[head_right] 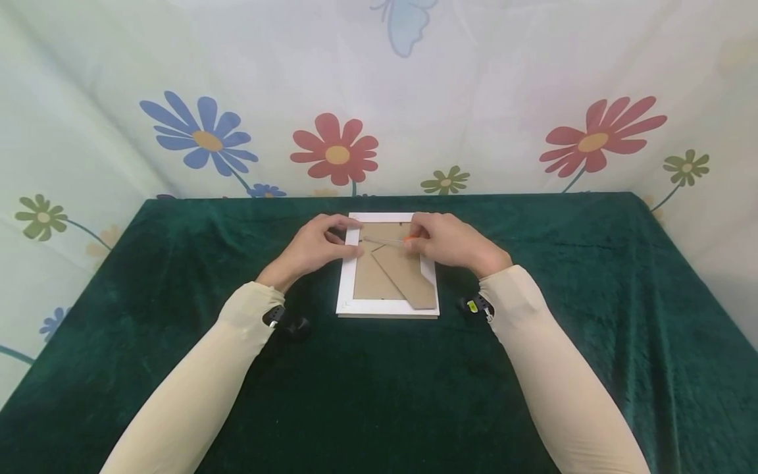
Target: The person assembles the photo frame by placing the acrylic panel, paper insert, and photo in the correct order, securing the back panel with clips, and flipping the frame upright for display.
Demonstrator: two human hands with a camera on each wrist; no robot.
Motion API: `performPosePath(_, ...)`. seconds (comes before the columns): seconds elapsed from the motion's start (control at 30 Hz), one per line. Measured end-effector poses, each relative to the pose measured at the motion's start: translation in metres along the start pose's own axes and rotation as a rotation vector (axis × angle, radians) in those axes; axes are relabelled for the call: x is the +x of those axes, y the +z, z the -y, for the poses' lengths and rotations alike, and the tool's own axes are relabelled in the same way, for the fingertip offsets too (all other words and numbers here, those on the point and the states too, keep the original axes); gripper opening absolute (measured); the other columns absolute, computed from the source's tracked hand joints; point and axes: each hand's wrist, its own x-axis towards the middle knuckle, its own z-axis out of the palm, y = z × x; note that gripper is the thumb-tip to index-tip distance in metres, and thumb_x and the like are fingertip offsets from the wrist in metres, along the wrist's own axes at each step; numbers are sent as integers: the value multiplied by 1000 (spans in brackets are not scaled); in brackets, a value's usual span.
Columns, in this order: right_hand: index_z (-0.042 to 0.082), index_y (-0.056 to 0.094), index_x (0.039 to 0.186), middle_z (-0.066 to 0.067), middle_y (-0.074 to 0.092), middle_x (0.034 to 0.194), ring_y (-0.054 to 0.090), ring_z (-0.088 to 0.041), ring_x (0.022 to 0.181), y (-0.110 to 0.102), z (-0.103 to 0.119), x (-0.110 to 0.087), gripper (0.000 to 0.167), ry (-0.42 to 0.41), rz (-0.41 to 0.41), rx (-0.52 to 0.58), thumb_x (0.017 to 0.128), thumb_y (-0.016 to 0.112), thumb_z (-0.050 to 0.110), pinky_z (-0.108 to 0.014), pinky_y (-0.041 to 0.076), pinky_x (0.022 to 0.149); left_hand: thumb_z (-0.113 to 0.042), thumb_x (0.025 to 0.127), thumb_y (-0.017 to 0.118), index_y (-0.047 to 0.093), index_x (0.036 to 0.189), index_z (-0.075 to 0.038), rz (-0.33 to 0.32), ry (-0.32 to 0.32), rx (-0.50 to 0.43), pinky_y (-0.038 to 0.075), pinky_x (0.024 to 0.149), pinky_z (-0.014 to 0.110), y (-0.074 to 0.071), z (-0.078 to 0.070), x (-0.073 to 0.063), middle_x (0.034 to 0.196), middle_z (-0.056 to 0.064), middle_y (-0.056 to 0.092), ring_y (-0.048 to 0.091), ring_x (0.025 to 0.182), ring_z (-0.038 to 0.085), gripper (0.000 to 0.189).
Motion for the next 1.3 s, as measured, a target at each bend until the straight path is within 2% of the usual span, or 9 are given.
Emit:
performPosePath(0.23,4,67,117,-10,65,99,60,-28,91,-3,0,-2,17,-3,-7,38,107,66,18,-43,51,83,-32,91,85,67,142,-23,3,3,2,59,91,44,0,0,-1,136,9,52,63,110,27,55)
performPosePath(0.4,4,68,119,-10,68,104,62,-28,93,-5,-3,-6,20,-14,-42,49,104,71,18,-43,55,87,-30,91,86,68,142,-22,7,1,-5,59,91,44,1,0,0,135,10,53,63,110,28,55)
performPosePath(0.57,4,68,119,-10,68,105,60,-27,91,-9,-7,-12,23,-17,-76,65,100,76,15,-41,55,82,-30,90,86,68,141,-21,6,7,-8,59,91,44,3,1,0,135,10,53,63,110,28,54)
performPosePath(0.77,7,67,118,-9,64,100,61,-27,85,-10,-12,-21,23,-29,-60,113,100,77,17,-36,58,72,-31,89,86,69,140,-23,-4,10,-10,59,91,43,0,1,0,135,9,53,64,109,26,55)
performPosePath(1.03,8,69,117,-6,65,99,61,-24,85,-3,-21,-35,21,-71,-50,134,99,78,14,-33,58,71,-33,89,86,69,140,-23,-14,19,2,59,90,42,0,1,0,134,8,54,64,107,24,55)
performPosePath(1.3,12,69,117,-4,64,102,59,-24,87,3,-25,-49,21,-77,-33,195,100,77,21,-32,56,69,-33,88,86,69,139,-23,-18,15,4,60,88,41,-1,0,-2,133,8,55,64,105,23,55)
